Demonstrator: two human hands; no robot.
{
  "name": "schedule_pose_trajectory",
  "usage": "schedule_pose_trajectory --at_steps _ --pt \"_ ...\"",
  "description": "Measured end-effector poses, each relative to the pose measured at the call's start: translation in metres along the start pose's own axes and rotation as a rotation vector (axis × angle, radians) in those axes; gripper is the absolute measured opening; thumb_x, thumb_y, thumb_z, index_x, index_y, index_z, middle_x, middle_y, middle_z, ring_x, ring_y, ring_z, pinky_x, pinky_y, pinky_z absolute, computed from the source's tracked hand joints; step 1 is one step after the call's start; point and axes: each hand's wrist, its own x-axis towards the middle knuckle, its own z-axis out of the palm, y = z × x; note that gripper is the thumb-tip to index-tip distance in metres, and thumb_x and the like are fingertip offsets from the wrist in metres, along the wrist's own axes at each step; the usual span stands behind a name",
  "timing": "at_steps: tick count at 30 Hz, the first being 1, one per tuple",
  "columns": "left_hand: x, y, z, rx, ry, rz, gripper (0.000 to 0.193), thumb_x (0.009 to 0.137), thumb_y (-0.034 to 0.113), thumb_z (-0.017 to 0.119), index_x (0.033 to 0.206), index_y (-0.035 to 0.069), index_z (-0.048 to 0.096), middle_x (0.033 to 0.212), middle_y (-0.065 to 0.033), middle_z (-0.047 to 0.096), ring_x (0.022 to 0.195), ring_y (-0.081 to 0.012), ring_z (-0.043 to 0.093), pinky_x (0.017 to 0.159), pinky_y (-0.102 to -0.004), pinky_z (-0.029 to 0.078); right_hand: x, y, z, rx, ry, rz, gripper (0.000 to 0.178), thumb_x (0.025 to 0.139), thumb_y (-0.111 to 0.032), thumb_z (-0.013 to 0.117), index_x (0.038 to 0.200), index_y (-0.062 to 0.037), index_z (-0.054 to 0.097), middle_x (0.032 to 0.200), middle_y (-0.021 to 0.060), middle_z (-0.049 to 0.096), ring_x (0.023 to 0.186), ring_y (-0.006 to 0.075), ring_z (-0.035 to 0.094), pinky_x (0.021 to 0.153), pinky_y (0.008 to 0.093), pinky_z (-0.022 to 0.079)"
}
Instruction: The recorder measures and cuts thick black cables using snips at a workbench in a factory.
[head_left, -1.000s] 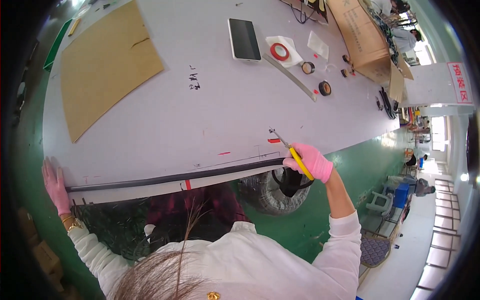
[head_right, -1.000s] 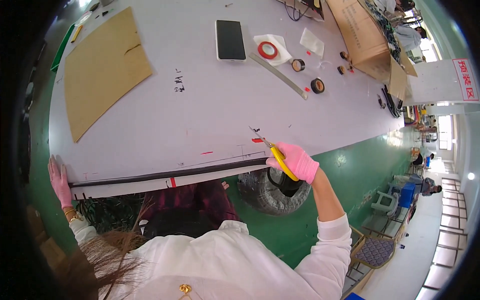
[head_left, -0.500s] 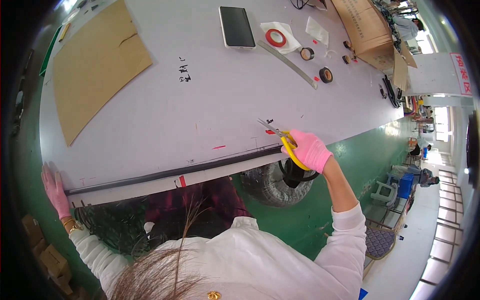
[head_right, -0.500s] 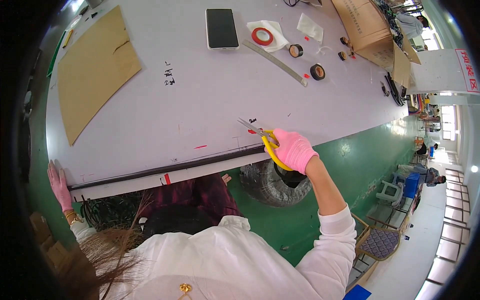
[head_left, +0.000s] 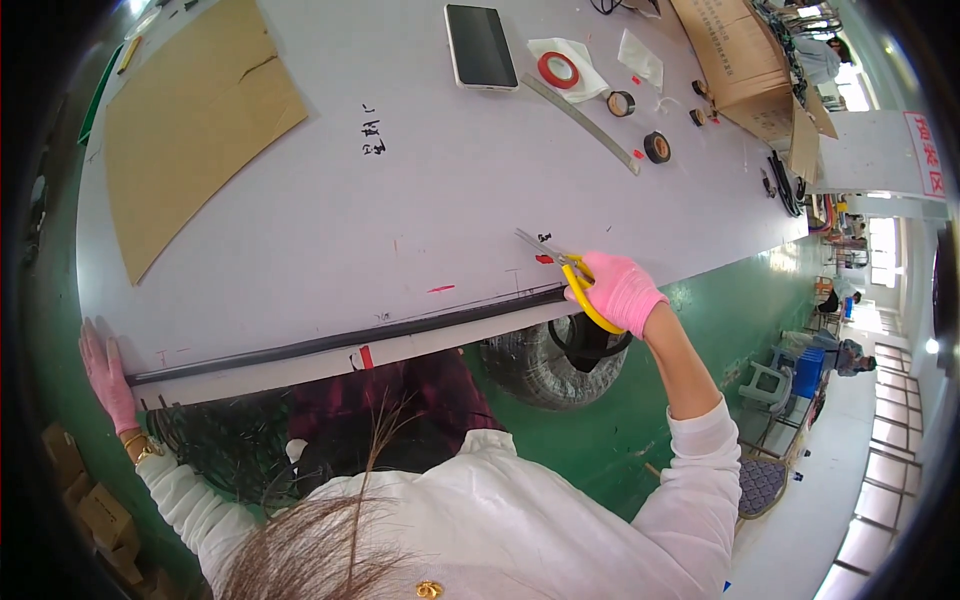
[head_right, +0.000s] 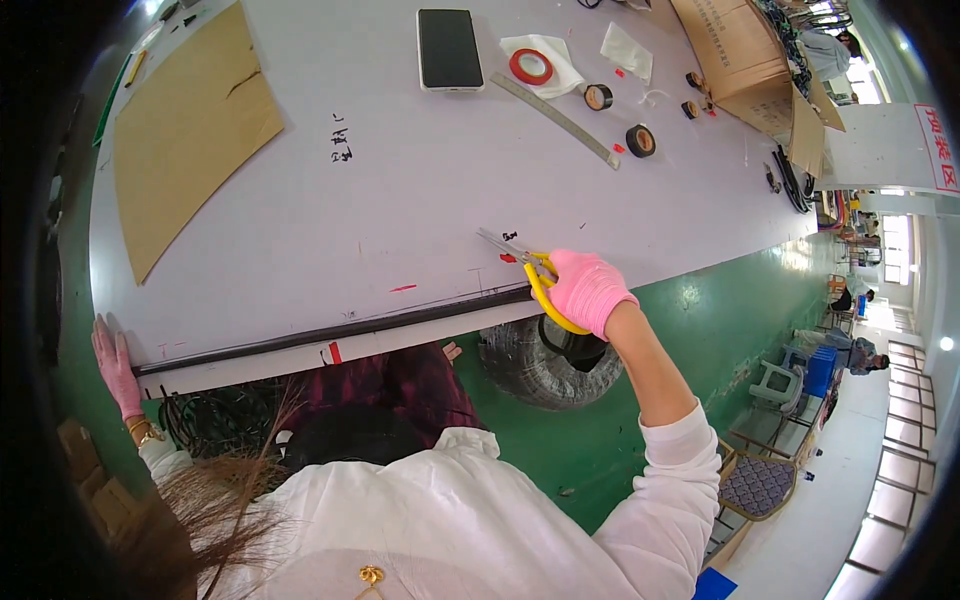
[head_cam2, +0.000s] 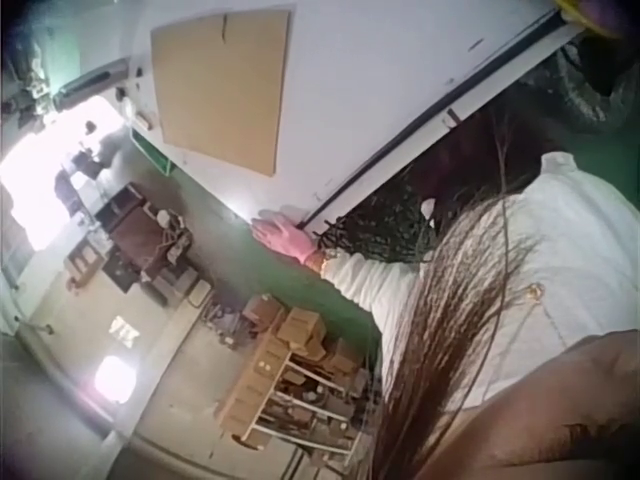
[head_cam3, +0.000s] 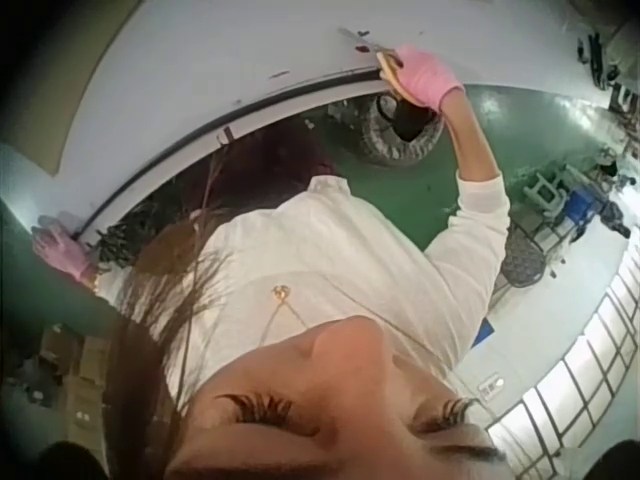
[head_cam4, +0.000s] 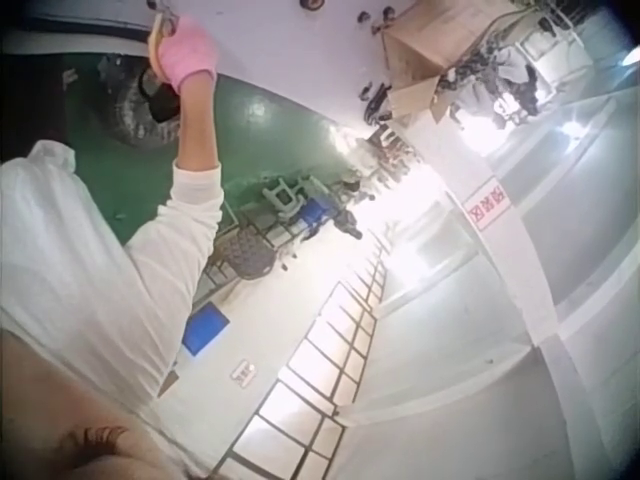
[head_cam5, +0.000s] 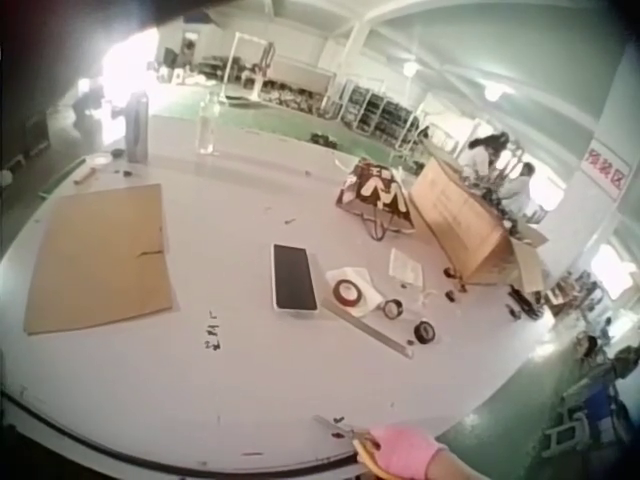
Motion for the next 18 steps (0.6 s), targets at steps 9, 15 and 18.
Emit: schedule_pose_trajectory --at_steps 9,15,18 --pt "0.001 0.001 -0.002 -0.03 -0.025 -0.002 0.056 0.098 0.032 0.044 0.147 0.008 0.033 0.151 -0.0136 0.034 0.141 -0.0306 0.026 0.116 -0.0396 0.019 0.004 0.002 -0.002 -0.05 0.024 -0.046 0.038 0.081 -0.037 0.069 0.09 -0.002 0.06 0.08 0.02 0.064 0.079 0.0382 0.062 0.07 0.0431 0.049" --pt "-0.005 0.0 -0.001 -0.028 0.005 -0.027 0.052 0.097 0.025 0.044 0.145 0.006 0.036 0.15 -0.0147 0.035 0.14 -0.0305 0.029 0.115 -0.0396 0.021 0.001 -0.008 -0.013 -0.087 -0.053 -0.027 0.029 0.086 -0.03 0.057 0.101 -0.0055 0.064 0.095 0.0176 0.068 0.091 0.034 0.065 0.079 0.0415 0.052" --pt "-0.018 0.126 0.009 -0.518 0.066 -0.085 0.05 0.091 0.008 0.05 0.139 -0.001 0.042 0.144 -0.0148 0.043 0.134 -0.0308 0.038 0.113 -0.0423 0.028 0.004 -0.002 -0.005 -0.055 0.032 -0.039 0.035 0.083 -0.037 0.064 0.093 -0.0037 0.063 0.086 0.0197 0.066 0.082 0.0367 0.064 0.072 0.0423 0.051"
